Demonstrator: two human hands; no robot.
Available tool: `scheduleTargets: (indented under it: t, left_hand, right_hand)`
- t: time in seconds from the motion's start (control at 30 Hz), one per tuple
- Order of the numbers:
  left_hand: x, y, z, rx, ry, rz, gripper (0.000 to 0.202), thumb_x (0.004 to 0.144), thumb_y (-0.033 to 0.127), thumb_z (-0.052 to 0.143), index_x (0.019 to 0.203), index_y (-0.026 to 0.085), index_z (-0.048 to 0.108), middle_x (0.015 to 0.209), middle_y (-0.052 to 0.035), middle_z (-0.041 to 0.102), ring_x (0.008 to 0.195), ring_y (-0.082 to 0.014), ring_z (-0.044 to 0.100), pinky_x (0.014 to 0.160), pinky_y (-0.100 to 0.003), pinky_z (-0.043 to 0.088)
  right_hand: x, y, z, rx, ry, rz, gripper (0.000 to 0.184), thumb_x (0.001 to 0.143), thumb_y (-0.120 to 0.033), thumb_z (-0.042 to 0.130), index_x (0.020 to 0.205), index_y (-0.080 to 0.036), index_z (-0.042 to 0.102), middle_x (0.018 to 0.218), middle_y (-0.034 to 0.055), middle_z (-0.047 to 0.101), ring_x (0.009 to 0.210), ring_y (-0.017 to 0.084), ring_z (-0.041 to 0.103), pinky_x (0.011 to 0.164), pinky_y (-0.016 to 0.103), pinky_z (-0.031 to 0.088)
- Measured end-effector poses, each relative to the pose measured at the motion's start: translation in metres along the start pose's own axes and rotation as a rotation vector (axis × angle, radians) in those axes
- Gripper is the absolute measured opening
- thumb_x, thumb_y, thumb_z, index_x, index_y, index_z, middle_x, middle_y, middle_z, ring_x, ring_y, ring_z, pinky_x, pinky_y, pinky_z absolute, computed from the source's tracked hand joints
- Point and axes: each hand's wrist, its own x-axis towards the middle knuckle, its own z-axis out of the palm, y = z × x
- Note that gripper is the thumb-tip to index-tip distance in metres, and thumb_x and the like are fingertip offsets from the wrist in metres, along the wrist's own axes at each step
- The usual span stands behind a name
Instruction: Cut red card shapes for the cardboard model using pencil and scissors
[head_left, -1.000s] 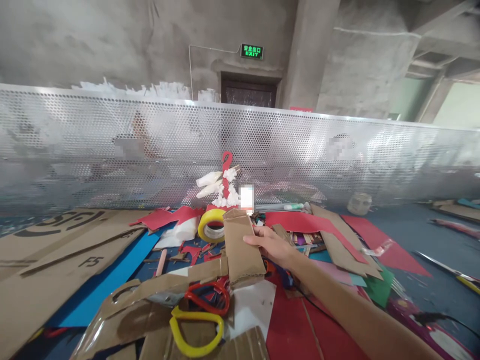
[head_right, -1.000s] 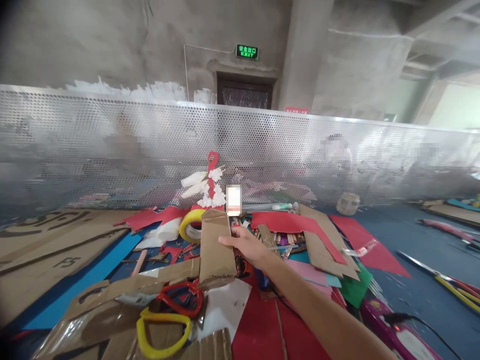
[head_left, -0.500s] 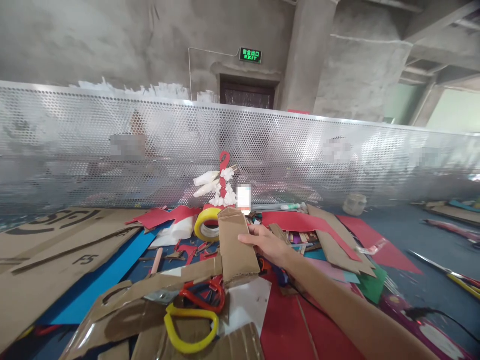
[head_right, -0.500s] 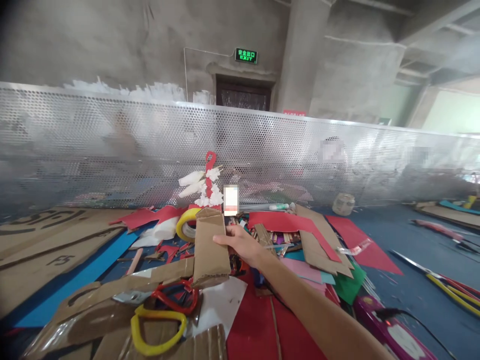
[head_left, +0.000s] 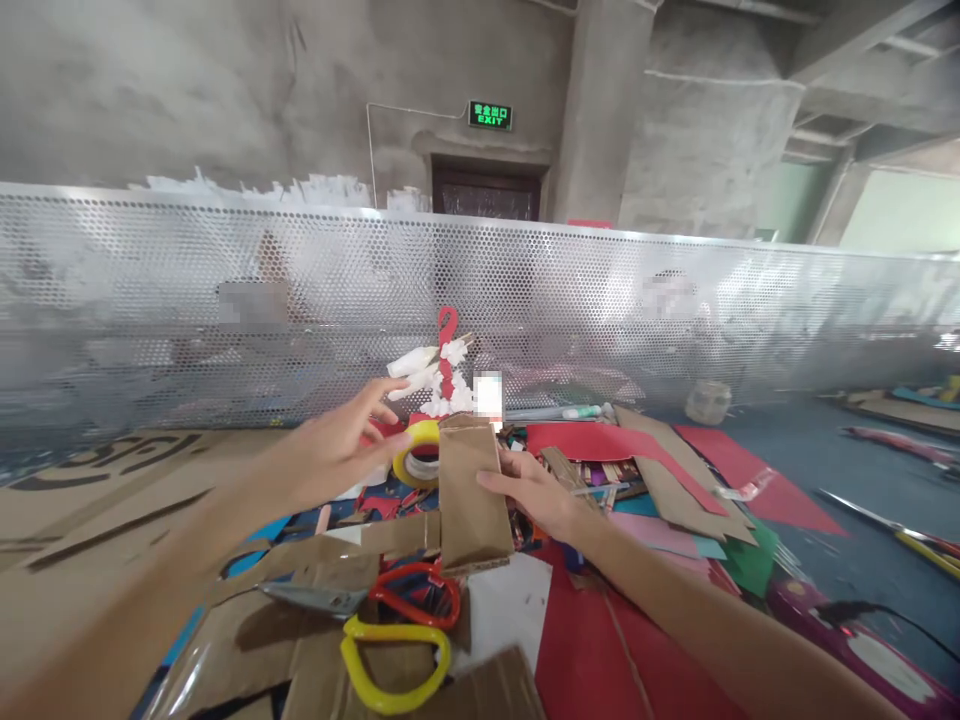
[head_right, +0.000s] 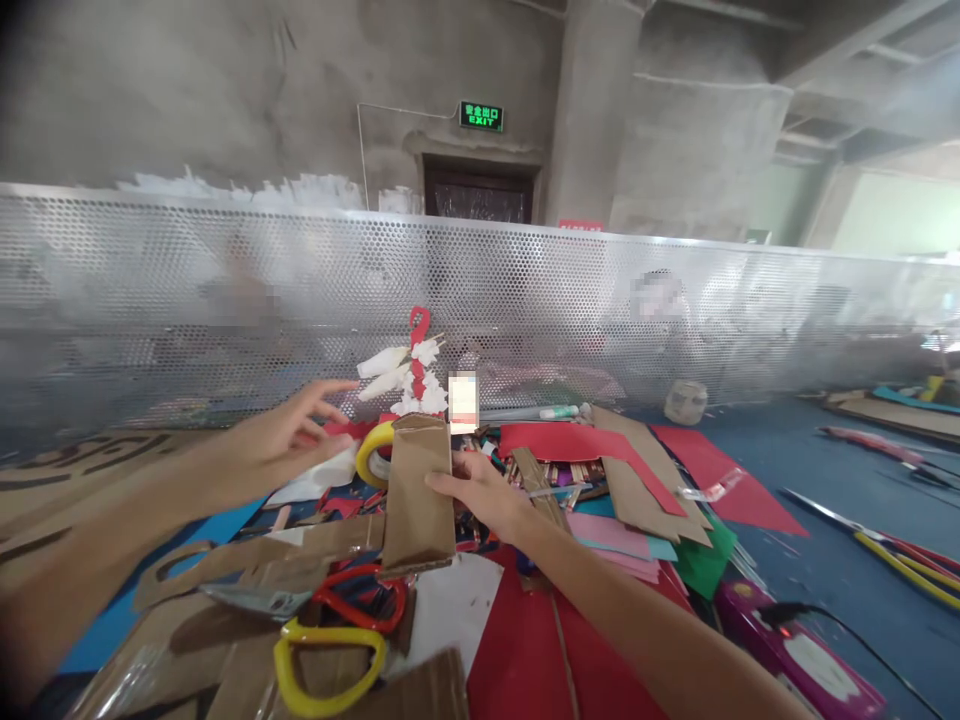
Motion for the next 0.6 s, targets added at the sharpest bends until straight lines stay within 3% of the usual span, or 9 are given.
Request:
scheduleTargets:
  t: [0.07,0.13,0.3,0.6]
  left_hand:
    - [0.005,-0.006,0.009,-0.052,-0.173,-0.073,0.078,0.092,0.057,0.06,0.156,0.031,0.026,0.121,-0.0106,0.069,0.094,-0.0256,0.069,0.08,-0.037,0.053]
    - [0.009,-0.012,0.023,-0.163,-0.283,-0.078,0.081,0.092,0.056,0.059,0.158,0.03,0.019,0.115,-0.0101,0.072,0.091,-0.0253,0.07,0.08,-0.037,0.053]
    - [0.014,-0.018,0.05,-0.394,-0.299,0.041,0.074,0.091,0.043,0.063,0.154,0.028,0.028,0.105,-0.0096,0.075,0.089,-0.0252,0.072,0.081,-0.039,0.054]
    - [0.012,-0.003,0.051,-0.582,-0.35,0.083,0.06,0.096,0.034,0.059,0.15,0.028,0.034,0.108,-0.0078,0.077,0.101,-0.0252,0.073,0.089,-0.04,0.055]
  right_hand:
    - [-0.003,-0.002,0.004,-0.024,-0.02,-0.03,0.042,0.076,-0.048,0.081,0.105,-0.018,0.074,0.106,0.0079,0.075,0.095,0.023,0.07,0.09,0.04,0.053]
    - [-0.006,-0.003,0.008,-0.032,-0.047,-0.037,0.045,0.078,-0.049,0.081,0.11,-0.018,0.073,0.107,0.008,0.075,0.095,0.023,0.069,0.088,0.038,0.053]
    - [-0.009,-0.006,0.013,-0.061,-0.088,-0.051,0.047,0.079,-0.05,0.079,0.114,-0.018,0.073,0.101,0.0075,0.075,0.095,0.024,0.069,0.088,0.039,0.053]
    - [-0.011,-0.012,0.014,-0.048,-0.111,-0.093,0.048,0.08,-0.049,0.079,0.116,-0.018,0.073,0.105,0.008,0.075,0.094,0.023,0.068,0.091,0.042,0.053]
